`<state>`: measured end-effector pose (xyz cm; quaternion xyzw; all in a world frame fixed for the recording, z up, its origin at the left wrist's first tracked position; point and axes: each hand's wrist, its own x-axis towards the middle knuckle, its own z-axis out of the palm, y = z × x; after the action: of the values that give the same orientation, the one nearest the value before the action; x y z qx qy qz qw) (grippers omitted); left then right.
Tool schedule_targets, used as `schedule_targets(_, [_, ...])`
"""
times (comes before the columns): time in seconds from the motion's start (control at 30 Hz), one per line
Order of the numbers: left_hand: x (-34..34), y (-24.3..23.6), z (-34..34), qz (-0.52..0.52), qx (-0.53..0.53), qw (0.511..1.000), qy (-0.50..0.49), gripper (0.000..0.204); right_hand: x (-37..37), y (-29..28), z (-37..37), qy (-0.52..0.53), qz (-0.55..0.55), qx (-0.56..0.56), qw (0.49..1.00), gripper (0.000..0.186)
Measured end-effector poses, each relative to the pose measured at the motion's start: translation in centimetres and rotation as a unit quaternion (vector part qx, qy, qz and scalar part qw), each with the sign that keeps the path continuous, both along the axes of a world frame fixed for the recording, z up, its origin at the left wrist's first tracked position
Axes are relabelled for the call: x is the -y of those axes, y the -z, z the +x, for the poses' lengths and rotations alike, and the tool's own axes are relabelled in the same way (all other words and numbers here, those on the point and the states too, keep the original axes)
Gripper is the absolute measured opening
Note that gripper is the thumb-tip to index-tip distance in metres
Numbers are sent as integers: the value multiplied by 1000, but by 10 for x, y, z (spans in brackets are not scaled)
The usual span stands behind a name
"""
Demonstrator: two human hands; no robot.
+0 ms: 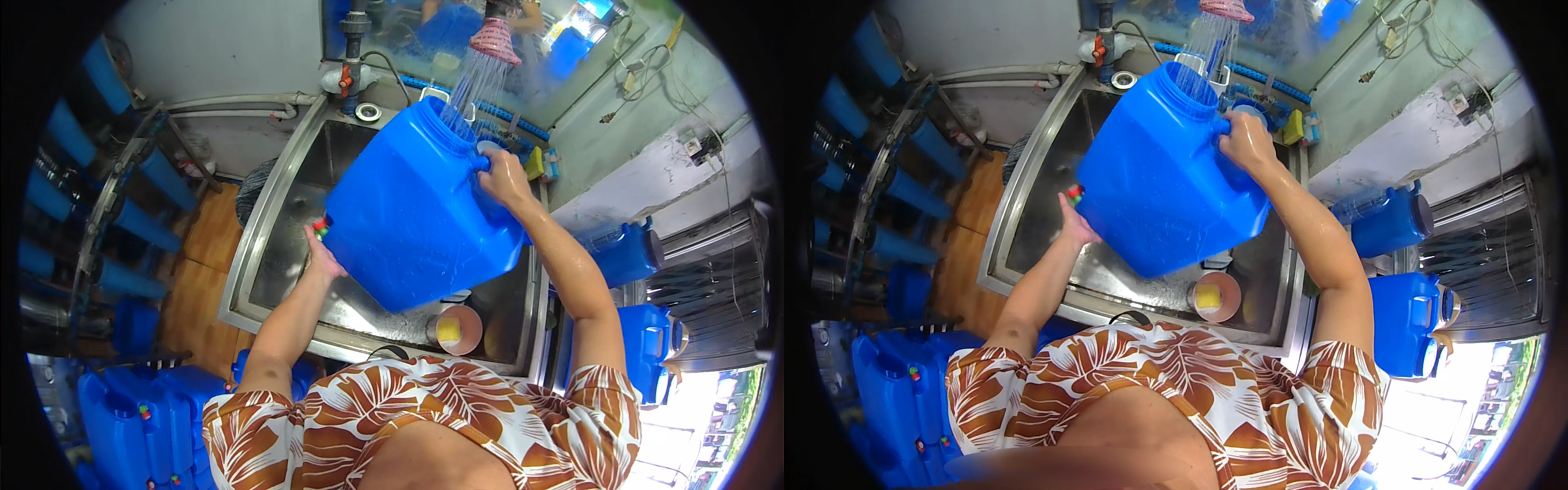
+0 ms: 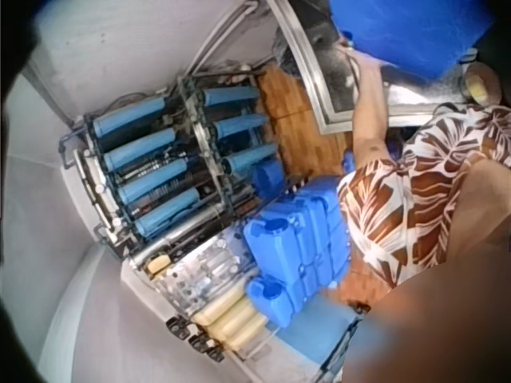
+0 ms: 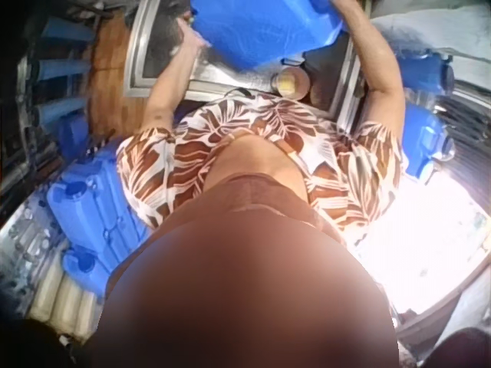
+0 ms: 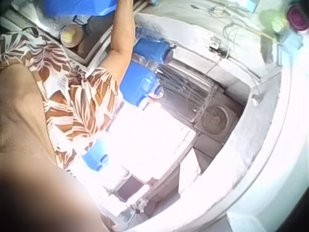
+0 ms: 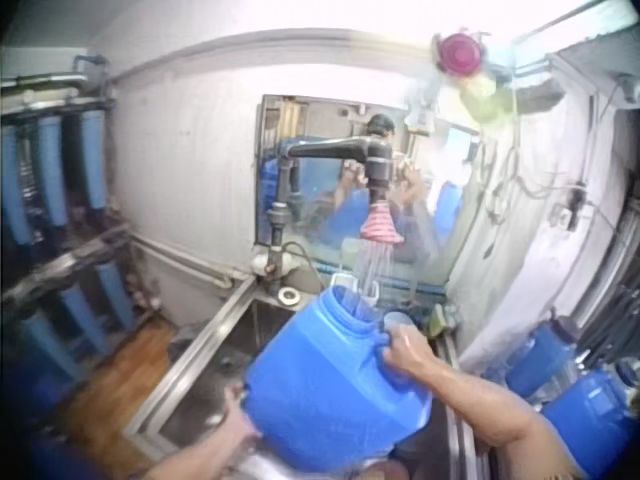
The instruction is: The person washes a blue plastic container in a stainless steel sink using a yellow sponge and running water. They scrub the exterior and interior, rinse thoroughly, and then place the container on a nearby counter. The person also rinses the container's lid under the tap and secures it onto the container.
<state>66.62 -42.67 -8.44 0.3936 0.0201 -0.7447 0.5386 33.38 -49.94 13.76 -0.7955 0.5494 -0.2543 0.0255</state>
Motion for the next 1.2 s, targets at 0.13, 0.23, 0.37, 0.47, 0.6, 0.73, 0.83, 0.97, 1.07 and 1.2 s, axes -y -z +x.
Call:
schedule_targets(0.13, [2,-2,-7,39,98,992,-72,120,-2,-7,-5,-4,13,32,999,29])
schedule_targets(0.23, [-3,-5,-10,-3,133,985,-108,122,-3,-12,0,-20,23,15,999,28])
schedule_targets(0.37, [-11,-8,-9,130,23,991,31,119,-3,-18,9,-13,-13,-32,999,28])
schedule_targets(0.47, [-4,-9,-7,-4,92,990,-105,124,-2,-16,10,5,15,-12,1000,28])
schedule_targets(0.6, [2,-10,0,120,81,989,-16,119,1,-9,6,-4,22,-6,1000,30])
schedule_targets(0.73, [8,-13,2,-24,103,991,-78,119,1,1,-1,17,-16,27,999,31])
schedule_targets(0.83, [9,-15,1,-20,124,985,-118,123,-1,4,-4,-8,7,59,998,27])
schedule_targets(0.97, [14,-17,3,80,20,996,-26,121,-3,0,-4,30,-8,25,999,23])
schedule_targets(1.07, [16,-13,4,-102,139,973,-153,113,-2,-4,1,42,4,44,998,23])
schedule_targets(1.2, [14,-4,0,-29,34,991,-126,109,-3,-7,6,16,-17,-9,1000,22])
